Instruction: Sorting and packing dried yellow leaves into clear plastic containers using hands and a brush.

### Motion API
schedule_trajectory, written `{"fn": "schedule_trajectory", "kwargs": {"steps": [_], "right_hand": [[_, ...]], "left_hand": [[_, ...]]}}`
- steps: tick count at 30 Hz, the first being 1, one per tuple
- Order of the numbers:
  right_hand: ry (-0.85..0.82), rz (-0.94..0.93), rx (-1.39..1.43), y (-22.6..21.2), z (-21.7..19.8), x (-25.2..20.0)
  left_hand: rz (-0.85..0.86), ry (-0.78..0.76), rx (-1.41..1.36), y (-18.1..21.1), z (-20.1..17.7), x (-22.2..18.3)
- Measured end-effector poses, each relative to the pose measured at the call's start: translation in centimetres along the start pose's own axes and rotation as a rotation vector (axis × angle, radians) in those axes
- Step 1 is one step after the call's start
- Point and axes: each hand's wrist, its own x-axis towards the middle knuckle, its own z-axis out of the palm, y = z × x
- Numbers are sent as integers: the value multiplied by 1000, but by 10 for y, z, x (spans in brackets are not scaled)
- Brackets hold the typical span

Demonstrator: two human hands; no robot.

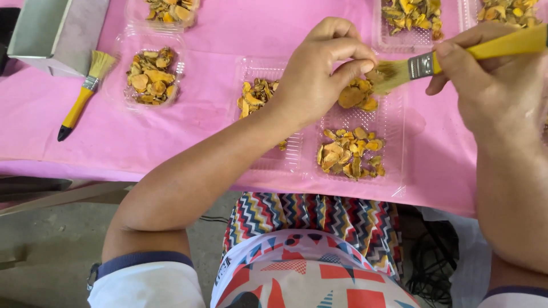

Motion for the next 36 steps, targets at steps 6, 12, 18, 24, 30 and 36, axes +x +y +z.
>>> {"fn": "schedule_trajectory", "kwargs": {"steps": [6, 12, 18, 24, 30, 36], "right_hand": [[43, 128, -112, 30, 8, 5], [24, 58, -108, 35, 11, 4], [28, 26, -129, 33, 10, 1], [13, 53, -165, 28, 13, 3], [-14, 25, -225, 27, 12, 3], [40, -14, -114, 34, 12, -6]], "left_hand": [[210, -198, 534, -25, 10, 5], [341, -260, 940, -25, 11, -2], [195, -413, 867, -2, 5, -4], [73, -419, 867, -31, 4, 16], [173, -531, 797, -31, -5, 8], [228, -511, 992, -11, -9, -2]]}}
